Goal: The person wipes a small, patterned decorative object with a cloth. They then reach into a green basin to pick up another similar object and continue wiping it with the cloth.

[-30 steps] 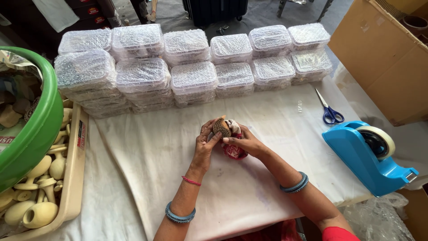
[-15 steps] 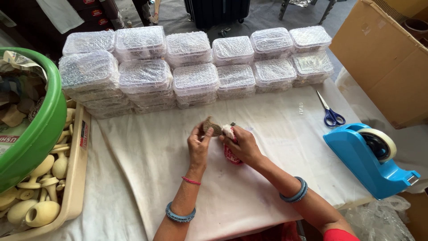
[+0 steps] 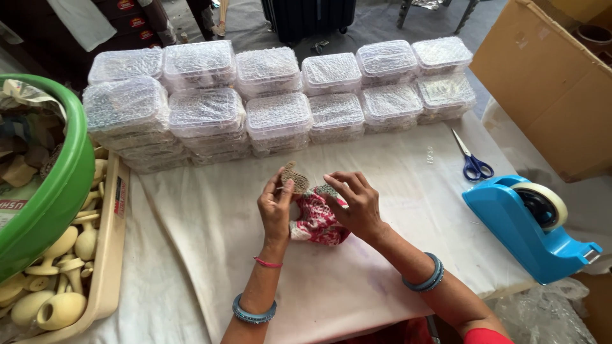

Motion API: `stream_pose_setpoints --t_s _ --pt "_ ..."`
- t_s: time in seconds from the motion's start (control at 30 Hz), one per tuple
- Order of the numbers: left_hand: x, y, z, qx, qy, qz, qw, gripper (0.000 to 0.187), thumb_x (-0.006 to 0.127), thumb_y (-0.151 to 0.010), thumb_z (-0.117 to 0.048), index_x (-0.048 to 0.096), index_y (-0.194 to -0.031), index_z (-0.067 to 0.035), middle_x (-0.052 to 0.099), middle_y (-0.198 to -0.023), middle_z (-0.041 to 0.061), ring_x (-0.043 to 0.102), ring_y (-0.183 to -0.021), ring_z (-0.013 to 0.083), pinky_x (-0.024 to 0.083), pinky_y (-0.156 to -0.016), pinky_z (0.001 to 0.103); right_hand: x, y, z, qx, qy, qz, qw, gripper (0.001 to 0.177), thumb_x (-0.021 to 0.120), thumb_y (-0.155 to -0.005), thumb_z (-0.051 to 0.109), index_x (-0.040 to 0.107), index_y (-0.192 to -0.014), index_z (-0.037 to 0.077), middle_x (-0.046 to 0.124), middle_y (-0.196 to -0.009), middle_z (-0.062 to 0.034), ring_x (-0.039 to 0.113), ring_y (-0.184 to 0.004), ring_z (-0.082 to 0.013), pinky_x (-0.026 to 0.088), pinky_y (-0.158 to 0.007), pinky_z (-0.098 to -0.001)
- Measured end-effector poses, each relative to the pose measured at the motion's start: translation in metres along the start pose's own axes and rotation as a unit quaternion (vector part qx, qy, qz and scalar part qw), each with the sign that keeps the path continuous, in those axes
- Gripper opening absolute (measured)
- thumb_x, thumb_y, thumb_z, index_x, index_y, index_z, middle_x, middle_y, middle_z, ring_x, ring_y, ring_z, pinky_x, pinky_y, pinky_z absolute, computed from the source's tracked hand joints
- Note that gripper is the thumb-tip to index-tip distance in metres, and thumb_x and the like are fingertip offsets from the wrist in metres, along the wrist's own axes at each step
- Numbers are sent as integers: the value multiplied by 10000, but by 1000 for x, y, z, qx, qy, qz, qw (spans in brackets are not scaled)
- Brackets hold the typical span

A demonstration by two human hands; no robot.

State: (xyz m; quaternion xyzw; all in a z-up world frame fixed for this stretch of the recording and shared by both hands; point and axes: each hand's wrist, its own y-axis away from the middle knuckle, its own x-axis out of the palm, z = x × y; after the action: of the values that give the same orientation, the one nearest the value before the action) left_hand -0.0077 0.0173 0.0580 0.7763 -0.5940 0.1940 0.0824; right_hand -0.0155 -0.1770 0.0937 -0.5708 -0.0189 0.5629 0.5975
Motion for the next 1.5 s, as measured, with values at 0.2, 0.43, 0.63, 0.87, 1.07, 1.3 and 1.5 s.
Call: stream_pose_setpoints --t_s 0.2,0.43,0.63,0.87,1.07,1.3,1.5 --pt "17 21 15 -16 -158 95 983 515 717 -948 -163 580 -1418 -4 689 -1009 44 663 -858 98 573 -749 230 10 6 -4 15 -28 39 999 627 831 -730 155 665 -1325 50 703 -1201 -133 700 -1039 -290 615 -818 -391" --pt "16 22 39 -62 -221 141 963 471 650 -1017 -219 574 -1442 -30 737 -957 43 656 -862 100 551 -782 241 -19 4 -70 144 11 78 986 527 870 -795 236 683 -1236 18 741 -1106 -151 691 -1024 -283 575 -884 -390" --pt "18 25 34 -31 -252 155 955 411 669 -985 -197 630 -1364 -42 752 -989 43 693 -880 113 584 -804 263 -65 45 -108 221 75 103 967 515 842 -788 247 691 -1234 36 733 -1152 -154 683 -1060 -322 542 -929 -417" --pt "16 24 40 -12 -261 162 951 354 658 -988 -176 657 -1314 -38 753 -976 61 690 -862 132 580 -777 284 -77 42 -87 213 99 125 964 595 842 -809 313 653 -1310 54 660 -1306 -151 590 -1202 -347 515 -981 -441" --pt "0 18 54 -27 -195 99 975 374 583 -1027 -214 594 -1362 -49 762 -956 58 709 -840 111 582 -773 275 -38 5 -2 3 13 207 978 794 891 -683 411 600 -1337 68 590 -1350 -171 511 -1280 -392 458 -1010 -517" --pt "-34 19 -55 77 -360 118 922 370 670 -964 -178 621 -1303 -39 725 -967 91 673 -687 168 568 -644 336 22 -6 3 -4 -16 324 946 826 844 -635 250 555 -1401 142 592 -1359 -120 582 -1203 -335 515 -970 -438" --pt "-66 -5 -245 316 -520 148 779 280 735 -940 -189 695 -1189 -67 729 -1122 117 719 -734 143 576 -658 308 42 -4 -29 56 -46 267 961 556 715 -760 128 655 -1312 160 674 -1234 -107 686 -1051 -339 575 -871 -422"
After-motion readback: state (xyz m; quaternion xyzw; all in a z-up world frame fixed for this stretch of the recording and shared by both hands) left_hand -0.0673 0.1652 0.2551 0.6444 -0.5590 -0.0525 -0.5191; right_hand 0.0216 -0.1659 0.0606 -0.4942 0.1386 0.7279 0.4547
